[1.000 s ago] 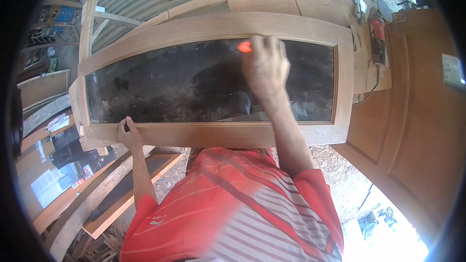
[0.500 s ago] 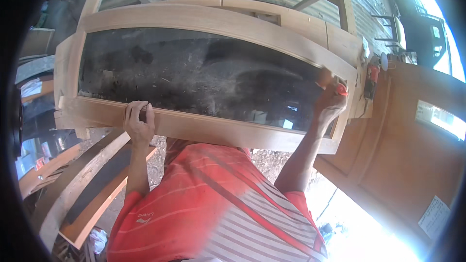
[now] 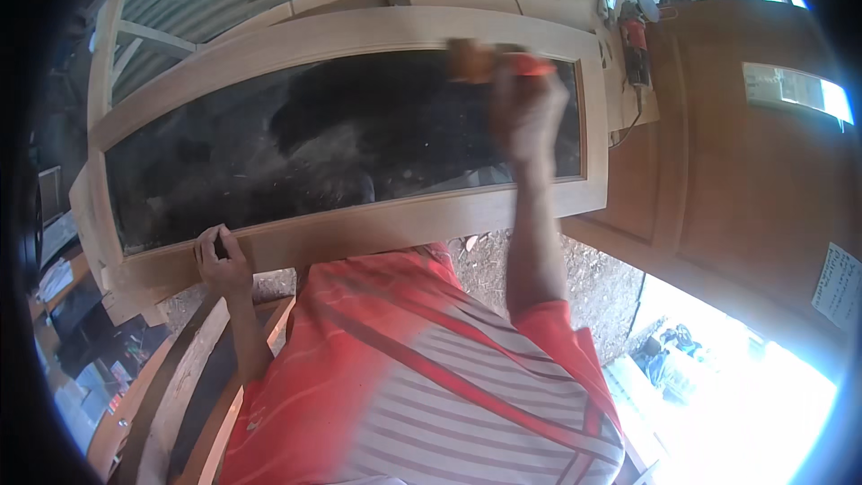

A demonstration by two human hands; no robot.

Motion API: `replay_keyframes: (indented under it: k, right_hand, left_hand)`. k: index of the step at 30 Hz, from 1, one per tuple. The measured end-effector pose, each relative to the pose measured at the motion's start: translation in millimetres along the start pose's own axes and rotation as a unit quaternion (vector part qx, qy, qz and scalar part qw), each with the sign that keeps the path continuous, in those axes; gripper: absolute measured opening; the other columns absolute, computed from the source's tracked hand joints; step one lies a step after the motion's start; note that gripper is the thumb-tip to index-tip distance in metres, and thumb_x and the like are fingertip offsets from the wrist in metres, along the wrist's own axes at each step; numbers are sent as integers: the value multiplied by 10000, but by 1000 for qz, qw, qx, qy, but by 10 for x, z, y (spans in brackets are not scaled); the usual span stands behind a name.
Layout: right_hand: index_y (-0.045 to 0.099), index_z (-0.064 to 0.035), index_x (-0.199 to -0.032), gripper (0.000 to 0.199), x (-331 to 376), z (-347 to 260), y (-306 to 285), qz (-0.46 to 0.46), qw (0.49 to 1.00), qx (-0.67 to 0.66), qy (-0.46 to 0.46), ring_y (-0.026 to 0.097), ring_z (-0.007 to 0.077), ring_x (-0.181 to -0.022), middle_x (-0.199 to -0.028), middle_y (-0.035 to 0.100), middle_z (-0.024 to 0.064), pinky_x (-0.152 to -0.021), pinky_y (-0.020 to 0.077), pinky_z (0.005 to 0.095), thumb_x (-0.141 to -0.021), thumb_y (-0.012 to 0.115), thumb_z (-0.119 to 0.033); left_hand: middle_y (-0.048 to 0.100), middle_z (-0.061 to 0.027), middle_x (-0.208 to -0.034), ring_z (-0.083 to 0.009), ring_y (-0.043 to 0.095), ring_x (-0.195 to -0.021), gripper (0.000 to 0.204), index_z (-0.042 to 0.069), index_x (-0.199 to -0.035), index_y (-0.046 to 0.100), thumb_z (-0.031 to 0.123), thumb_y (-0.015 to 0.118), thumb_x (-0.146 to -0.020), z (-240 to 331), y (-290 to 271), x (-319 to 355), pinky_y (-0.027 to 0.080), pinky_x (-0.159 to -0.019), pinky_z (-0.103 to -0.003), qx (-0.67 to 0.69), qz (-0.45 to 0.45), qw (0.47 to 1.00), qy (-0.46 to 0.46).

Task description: The person cleans a wooden cabinet door by hand and using a brush. The person wipes the glass and wood frame, brushes sawdust out of the corners and crevices, and then carries the door to another part of the workshop.

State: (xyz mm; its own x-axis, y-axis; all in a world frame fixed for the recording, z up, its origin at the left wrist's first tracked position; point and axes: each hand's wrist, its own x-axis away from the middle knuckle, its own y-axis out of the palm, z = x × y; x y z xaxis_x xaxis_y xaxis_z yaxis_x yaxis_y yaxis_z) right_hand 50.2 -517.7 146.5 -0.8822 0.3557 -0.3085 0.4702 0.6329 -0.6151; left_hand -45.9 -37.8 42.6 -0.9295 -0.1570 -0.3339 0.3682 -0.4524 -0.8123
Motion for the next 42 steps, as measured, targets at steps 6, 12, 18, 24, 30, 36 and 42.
replay_keyframes:
  k: [6,12,18,24,30,36,42]
  right_hand:
    - [722,-34,-1000,264,-322,1386,-1057,17,965,259,47,693,250,-750,-824,704,156,-727,525,381,-1031,667,-290]
    - [716,-44,-998,297,-73,1390,-942,53,979,193,42,676,261,-735,-798,682,139,-711,519,385,-1022,685,-338]
    - [665,-44,-890,334,-241,1405,-937,108,968,167,152,638,312,-692,-753,653,201,-677,504,436,-1048,617,-334]
    - [712,-12,-1053,134,56,572,-164,-44,997,-41,44,728,348,-854,-928,708,210,-795,566,413,-990,680,-125]
    - [727,-1,-1114,309,-126,1047,-927,110,986,74,100,724,216,-870,-953,746,170,-784,554,352,-1079,616,-288]
    - [722,-22,-1067,348,-191,1269,-1043,52,955,257,140,700,415,-927,-1000,718,213,-833,533,489,-1012,651,-358]
    - [714,-48,-1090,227,0,-17,586,-13,968,248,-35,706,434,-928,-1001,707,214,-789,568,519,-986,666,-244]
  left_hand:
    - [715,-147,-1018,-338,686,-962,113,-2,-993,703,108,678,-989,-66,10,37,550,-860,-453,-31,5,999,22]
    - [707,-144,-1014,-326,672,-955,144,0,-1014,692,141,662,-1003,-50,-15,18,532,-871,-441,-39,-10,999,8]
    - [705,-153,-985,-336,664,-944,208,12,-986,701,214,658,-1006,33,47,-3,521,-854,-437,-57,-5,995,-82]
    - [689,-163,-952,-357,651,-907,201,14,-955,671,210,668,-1004,60,109,-29,514,-818,-460,-68,13,997,-45]
    - [664,-170,-973,-367,639,-927,179,18,-960,661,194,668,-996,105,41,-19,506,-838,-473,-57,5,997,-42]
    - [654,-150,-947,-355,634,-901,126,38,-976,661,156,700,-962,-21,65,-35,513,-808,-467,-42,13,999,-22]
    - [702,-167,-1027,-338,671,-911,189,6,-1106,700,111,711,-950,46,-232,-215,532,-837,-435,139,-3,988,-64]
